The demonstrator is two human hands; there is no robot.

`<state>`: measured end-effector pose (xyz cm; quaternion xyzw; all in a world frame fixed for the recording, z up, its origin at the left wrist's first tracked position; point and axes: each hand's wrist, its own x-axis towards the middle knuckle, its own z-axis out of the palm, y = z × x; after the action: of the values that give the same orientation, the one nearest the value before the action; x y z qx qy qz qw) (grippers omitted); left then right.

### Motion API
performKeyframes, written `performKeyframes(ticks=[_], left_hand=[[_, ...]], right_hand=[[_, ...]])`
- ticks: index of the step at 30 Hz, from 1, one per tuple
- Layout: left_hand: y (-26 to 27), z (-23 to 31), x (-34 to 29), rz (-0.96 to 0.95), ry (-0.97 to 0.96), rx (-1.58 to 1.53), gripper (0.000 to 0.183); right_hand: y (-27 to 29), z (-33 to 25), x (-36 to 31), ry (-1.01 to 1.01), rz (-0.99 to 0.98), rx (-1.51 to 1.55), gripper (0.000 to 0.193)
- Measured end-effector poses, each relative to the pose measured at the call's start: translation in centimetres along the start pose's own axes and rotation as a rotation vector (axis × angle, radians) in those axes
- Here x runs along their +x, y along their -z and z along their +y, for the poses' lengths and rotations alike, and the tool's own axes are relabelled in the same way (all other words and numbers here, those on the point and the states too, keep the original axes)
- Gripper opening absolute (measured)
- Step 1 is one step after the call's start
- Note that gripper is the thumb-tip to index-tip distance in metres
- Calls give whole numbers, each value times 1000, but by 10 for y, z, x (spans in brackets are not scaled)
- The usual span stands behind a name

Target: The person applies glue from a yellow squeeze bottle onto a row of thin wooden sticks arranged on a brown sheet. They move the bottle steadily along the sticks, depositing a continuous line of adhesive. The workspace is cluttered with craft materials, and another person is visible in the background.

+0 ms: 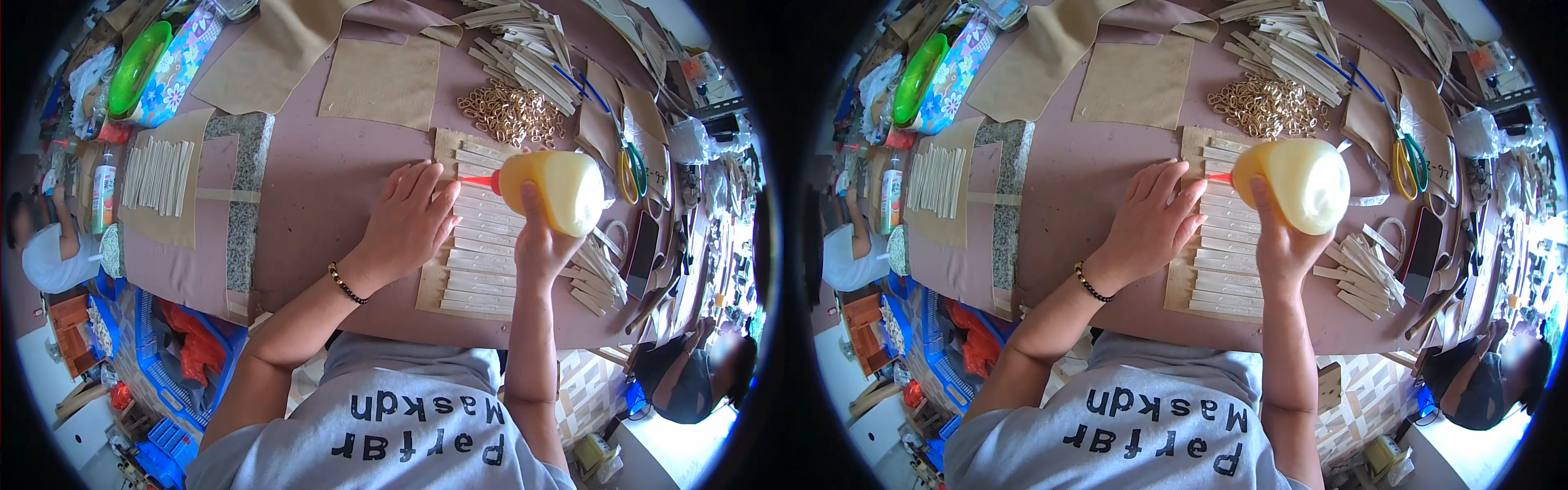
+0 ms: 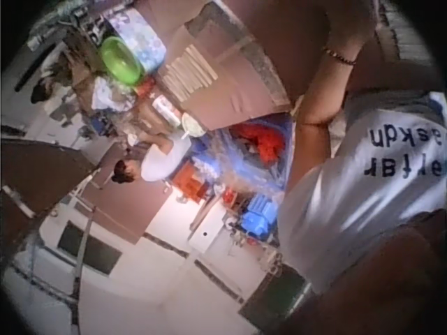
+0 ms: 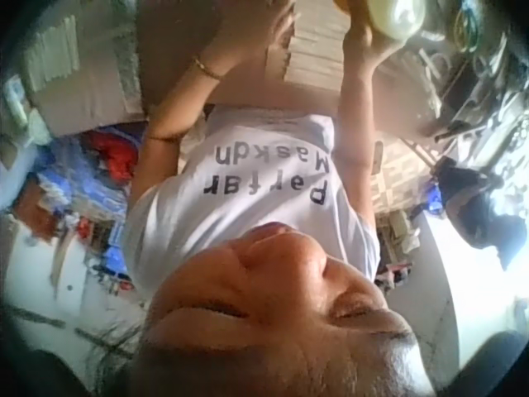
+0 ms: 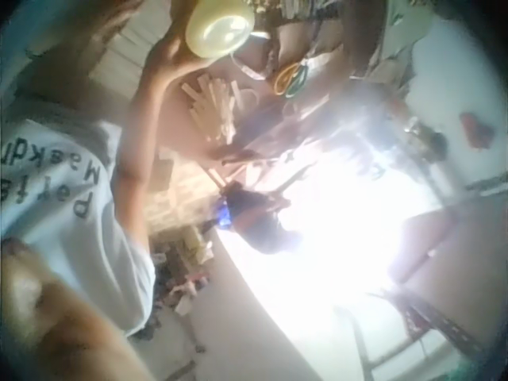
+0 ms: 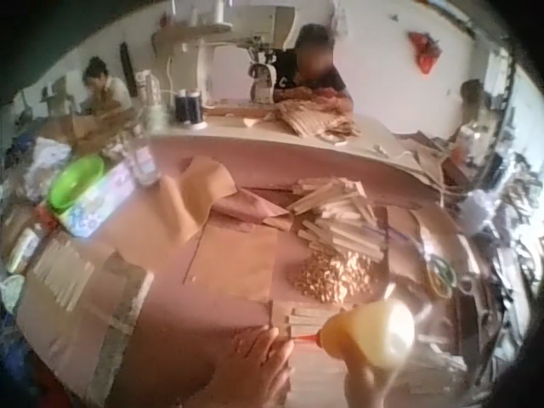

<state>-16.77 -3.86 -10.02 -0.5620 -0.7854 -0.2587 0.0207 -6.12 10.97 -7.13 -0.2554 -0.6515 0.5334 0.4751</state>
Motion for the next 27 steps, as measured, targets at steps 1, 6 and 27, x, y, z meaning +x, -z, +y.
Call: performKeyframes(ticks=[1,6,27], left_hand=[[0,0,0,3,0,-1,42],[0,-1,0,-3,0,-1,43],[2,0,2,-5,0,0,40]], right_hand=[[2,-1,1,2,12,11,41],[4,1,2,-4,18,8,45],[8,-1,-2,11,28,-29,44]])
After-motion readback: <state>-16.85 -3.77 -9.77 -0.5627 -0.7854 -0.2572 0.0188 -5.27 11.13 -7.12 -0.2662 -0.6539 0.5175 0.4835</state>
